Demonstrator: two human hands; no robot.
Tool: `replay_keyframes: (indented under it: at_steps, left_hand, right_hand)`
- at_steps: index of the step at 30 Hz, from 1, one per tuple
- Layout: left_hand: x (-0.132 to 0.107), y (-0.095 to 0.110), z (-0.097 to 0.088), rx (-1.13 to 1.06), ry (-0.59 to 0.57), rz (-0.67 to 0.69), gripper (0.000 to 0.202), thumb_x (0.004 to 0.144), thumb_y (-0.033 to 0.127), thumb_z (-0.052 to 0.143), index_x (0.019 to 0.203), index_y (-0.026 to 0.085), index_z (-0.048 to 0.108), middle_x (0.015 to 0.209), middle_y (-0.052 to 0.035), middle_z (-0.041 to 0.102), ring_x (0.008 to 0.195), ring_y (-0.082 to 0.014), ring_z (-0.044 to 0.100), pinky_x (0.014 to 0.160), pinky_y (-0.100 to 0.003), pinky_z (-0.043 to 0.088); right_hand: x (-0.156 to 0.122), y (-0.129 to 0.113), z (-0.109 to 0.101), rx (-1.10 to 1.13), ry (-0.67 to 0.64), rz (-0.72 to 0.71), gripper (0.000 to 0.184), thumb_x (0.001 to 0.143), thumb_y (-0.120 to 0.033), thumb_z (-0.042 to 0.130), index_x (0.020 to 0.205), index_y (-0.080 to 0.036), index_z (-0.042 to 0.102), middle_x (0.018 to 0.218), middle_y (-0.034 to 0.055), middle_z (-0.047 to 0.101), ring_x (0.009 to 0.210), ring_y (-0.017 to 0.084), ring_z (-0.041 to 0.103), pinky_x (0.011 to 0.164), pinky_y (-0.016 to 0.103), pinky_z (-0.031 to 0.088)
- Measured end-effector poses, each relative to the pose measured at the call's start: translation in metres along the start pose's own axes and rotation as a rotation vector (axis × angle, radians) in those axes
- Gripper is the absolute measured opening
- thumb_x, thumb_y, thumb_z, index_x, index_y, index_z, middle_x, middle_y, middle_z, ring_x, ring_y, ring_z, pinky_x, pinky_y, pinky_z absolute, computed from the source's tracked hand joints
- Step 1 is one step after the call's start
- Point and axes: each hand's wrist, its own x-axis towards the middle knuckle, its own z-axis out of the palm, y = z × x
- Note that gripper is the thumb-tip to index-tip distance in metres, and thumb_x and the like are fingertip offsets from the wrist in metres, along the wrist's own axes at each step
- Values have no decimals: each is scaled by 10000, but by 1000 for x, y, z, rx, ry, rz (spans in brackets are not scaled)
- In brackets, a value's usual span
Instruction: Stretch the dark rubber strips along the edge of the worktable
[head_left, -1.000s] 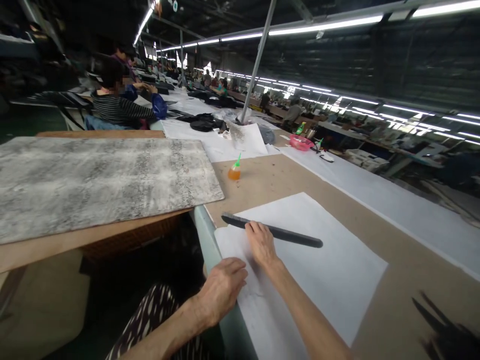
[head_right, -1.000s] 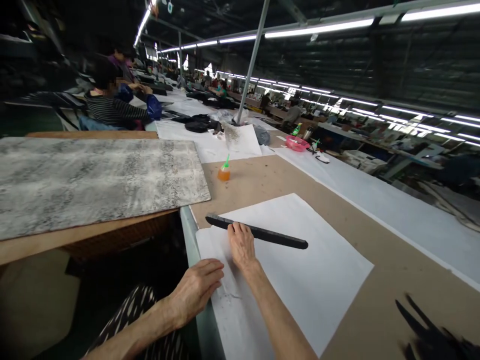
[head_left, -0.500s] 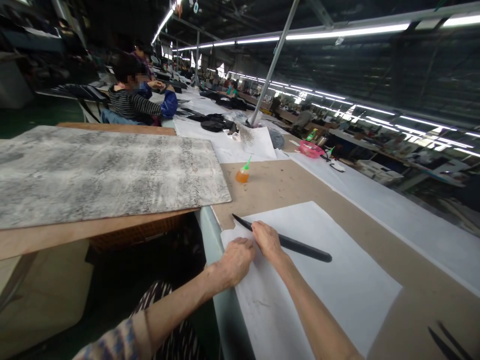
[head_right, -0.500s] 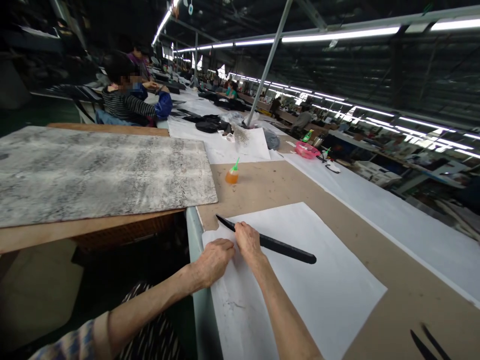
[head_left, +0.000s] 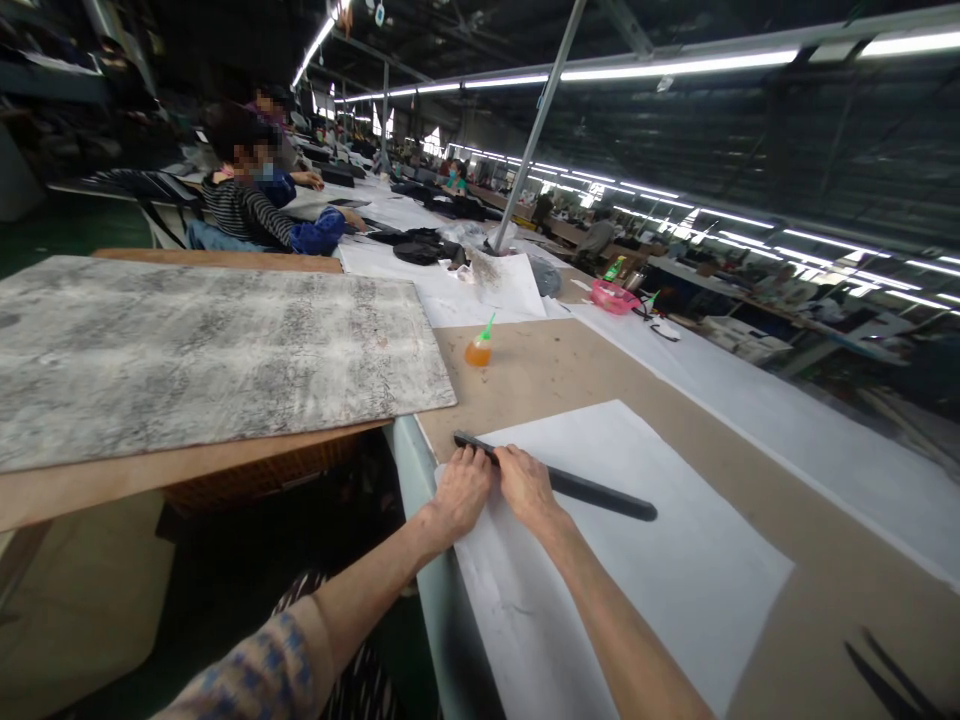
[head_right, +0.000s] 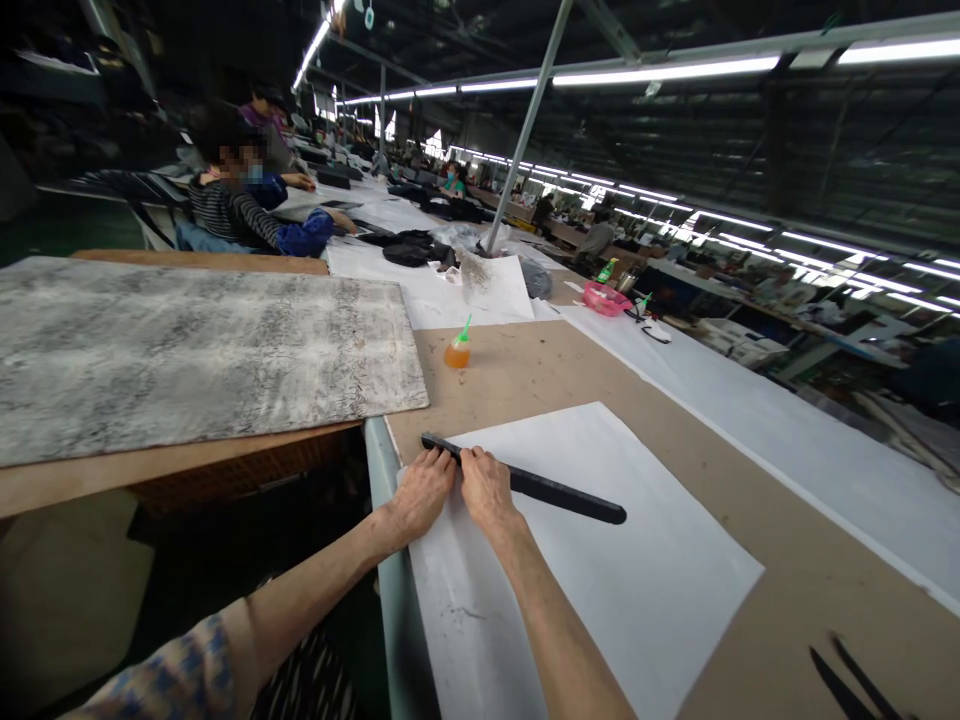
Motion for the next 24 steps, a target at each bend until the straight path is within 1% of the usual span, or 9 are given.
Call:
replay_keyframes:
  at_steps: [4, 7, 9, 11, 13, 15, 18, 21, 24]
  left_hand:
    - [1, 0, 1, -43, -27, -13, 287, 834, 52, 375, 1078, 83, 524, 1036, -143, 550, 1014, -241, 496, 900, -381, 400]
    - [1, 0, 1, -45, -38, -20, 292, 832, 41, 372, 1071, 81, 535, 1054, -152, 549, 1023, -240, 504, 899, -372, 404]
    - [1, 1, 0, -27, -39, -19, 296, 825, 34, 371, 1058, 84, 547, 1058, -155, 553, 1020, -244, 511, 884, -365, 415]
    - [1, 1, -2, -2, -62, -18, 300, 824, 29, 359, 1039, 93, 558, 1024, -149, 567, 977, -241, 534, 853, -366, 433]
    - [2, 1, -3, 32, -84, -13, 318, 823, 22, 341, 1043, 101, 557, 1008, -148, 573, 957, -237, 545, 829, -365, 445]
    - [2, 1, -4, 76, -83, -1, 348, 809, 9, 340, 1071, 104, 548, 1058, -157, 560, 1000, -239, 530, 837, -359, 443]
    - [2, 2, -5, 136, -83, 26, 483, 752, -11, 388, 1204, 132, 480, 1137, -162, 528, 1048, -253, 504, 835, -353, 444]
    - [4, 9, -8, 187, -112, 37, 693, 704, -2, 435, 1351, 221, 326, 1078, -151, 551, 972, -279, 538, 756, -364, 461]
    - [12, 21, -14, 234, -161, 57, 790, 675, 2, 479, 1378, 300, 273, 1040, -163, 569, 871, -305, 574, 697, -403, 457]
  right_hand:
    - [-3, -8, 1, 25, 28, 32, 210, 855, -92, 377, 946, -178, 545, 953, 76, 568, 863, 186, 559, 657, 271, 392]
    - [-3, -14, 5, 74, 55, 90, 243, 845, -56, 359, 922, -161, 564, 974, 103, 560, 901, 208, 552, 676, 292, 407]
    - [0, -15, 7, 133, 76, 141, 233, 842, -58, 377, 900, -167, 575, 968, 102, 566, 907, 205, 557, 695, 298, 414]
    - [6, -9, 8, 212, 109, 221, 200, 843, -83, 407, 876, -178, 579, 940, 90, 581, 868, 184, 576, 707, 293, 419]
    - [10, 7, 7, 312, 168, 345, 165, 853, -136, 422, 842, -180, 581, 895, 82, 598, 808, 166, 592, 695, 284, 427]
    - [9, 37, 6, 446, 251, 494, 185, 864, -211, 412, 788, -180, 578, 816, 68, 616, 740, 153, 601, 648, 263, 440]
    - [-8, 104, 5, 706, 393, 704, 239, 854, -291, 384, 710, -180, 539, 630, 24, 601, 597, 129, 594, 534, 220, 448]
    - [-44, 184, 5, 940, 575, 899, 171, 800, -289, 437, 667, -182, 454, 500, -5, 535, 497, 137, 574, 470, 229, 456]
    - [-88, 257, 2, 1090, 778, 1046, 213, 744, -287, 507, 623, -215, 346, 425, -39, 454, 405, 142, 523, 412, 255, 440]
